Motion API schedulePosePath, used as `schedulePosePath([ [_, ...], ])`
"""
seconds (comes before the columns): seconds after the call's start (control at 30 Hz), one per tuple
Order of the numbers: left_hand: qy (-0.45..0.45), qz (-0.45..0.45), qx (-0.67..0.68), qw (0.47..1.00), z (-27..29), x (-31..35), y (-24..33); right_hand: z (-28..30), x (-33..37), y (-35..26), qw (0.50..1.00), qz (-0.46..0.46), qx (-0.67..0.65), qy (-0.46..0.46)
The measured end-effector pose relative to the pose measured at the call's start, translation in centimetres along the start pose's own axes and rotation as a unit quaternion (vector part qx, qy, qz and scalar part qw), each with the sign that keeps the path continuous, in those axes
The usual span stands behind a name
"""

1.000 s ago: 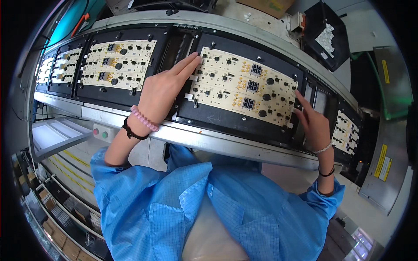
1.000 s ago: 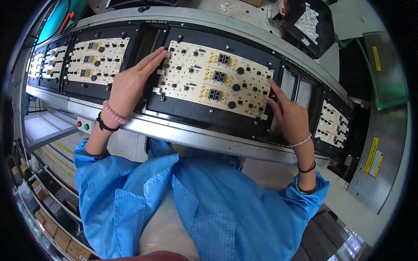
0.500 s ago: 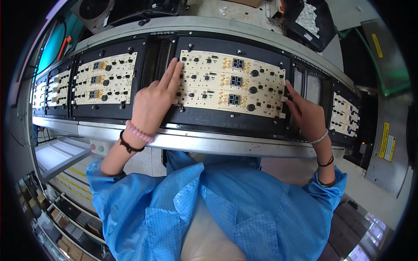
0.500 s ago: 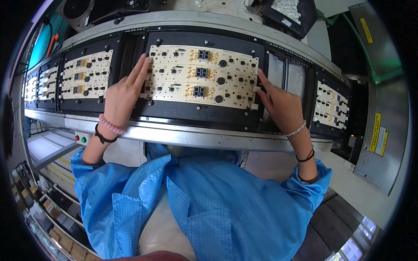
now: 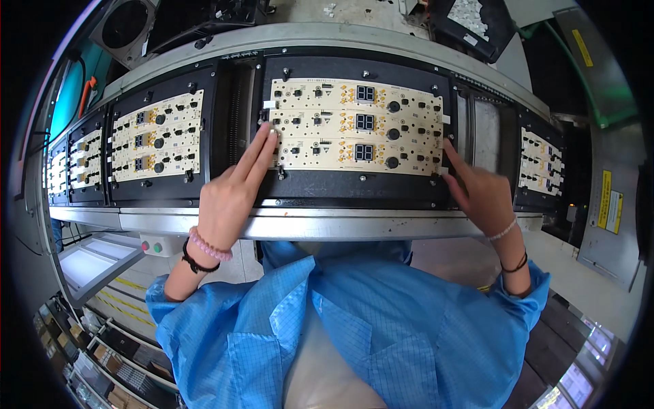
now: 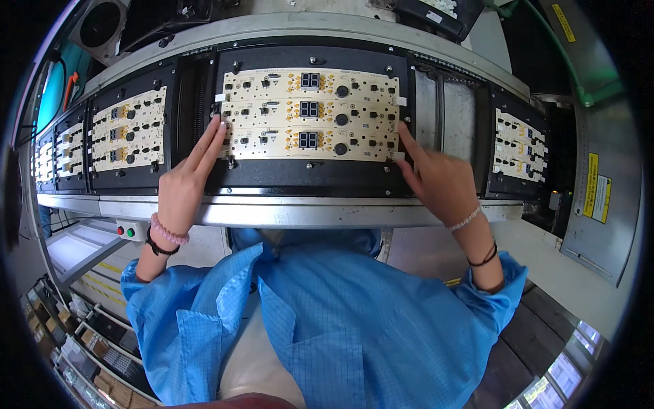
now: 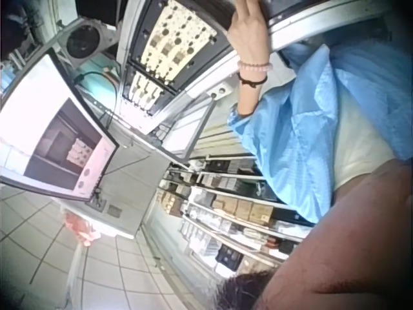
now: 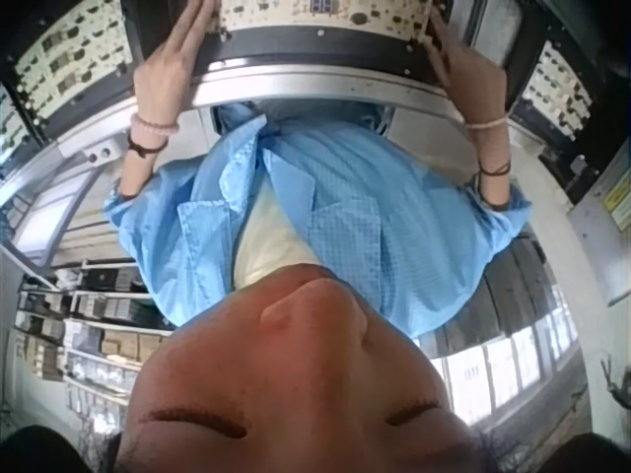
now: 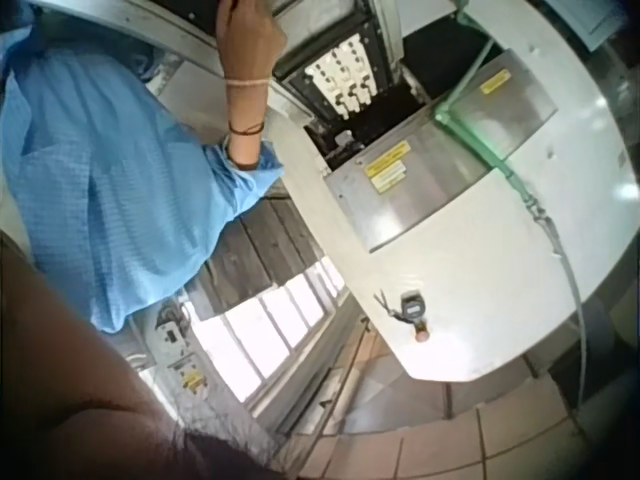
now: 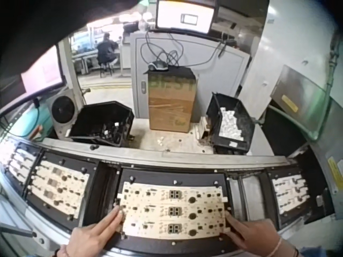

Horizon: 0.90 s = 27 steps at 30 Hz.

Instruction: Assembling electronic components onto printed circuit boards on an assembly line.

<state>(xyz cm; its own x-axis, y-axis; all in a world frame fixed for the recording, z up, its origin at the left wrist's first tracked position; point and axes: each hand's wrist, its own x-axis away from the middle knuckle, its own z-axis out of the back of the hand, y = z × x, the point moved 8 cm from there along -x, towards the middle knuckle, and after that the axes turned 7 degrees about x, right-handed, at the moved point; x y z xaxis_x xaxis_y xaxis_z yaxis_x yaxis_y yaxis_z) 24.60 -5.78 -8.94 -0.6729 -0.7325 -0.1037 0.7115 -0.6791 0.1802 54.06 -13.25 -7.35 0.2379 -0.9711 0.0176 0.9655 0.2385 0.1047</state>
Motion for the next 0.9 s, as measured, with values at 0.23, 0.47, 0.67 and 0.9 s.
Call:
schedulePosePath([
  [0.23,-0.014,-0.036,-0.003,0.999,0.9,1.8,0.3,-0.2,2.2,-2.4,0.998,-0.058,0.03,-0.02],
  [0.47,0.009,-0.045,0.002,0.999,1.5,2.5,0.3,2.7,-0.7,-1.3,0.999,0.024,-0.014,-0.022],
  [0.67,0.145,0.058,0.205,0.966,1.9,4.3,-2.1,3.2,-4.8,-8.4,0.994,0.079,-0.075,0.008],
  [0.9,0.176,0.093,0.334,0.921,2.0,5.7,-3.7,2.5,-8.1,-9.9,0.982,0.161,0.021,-0.097],
])
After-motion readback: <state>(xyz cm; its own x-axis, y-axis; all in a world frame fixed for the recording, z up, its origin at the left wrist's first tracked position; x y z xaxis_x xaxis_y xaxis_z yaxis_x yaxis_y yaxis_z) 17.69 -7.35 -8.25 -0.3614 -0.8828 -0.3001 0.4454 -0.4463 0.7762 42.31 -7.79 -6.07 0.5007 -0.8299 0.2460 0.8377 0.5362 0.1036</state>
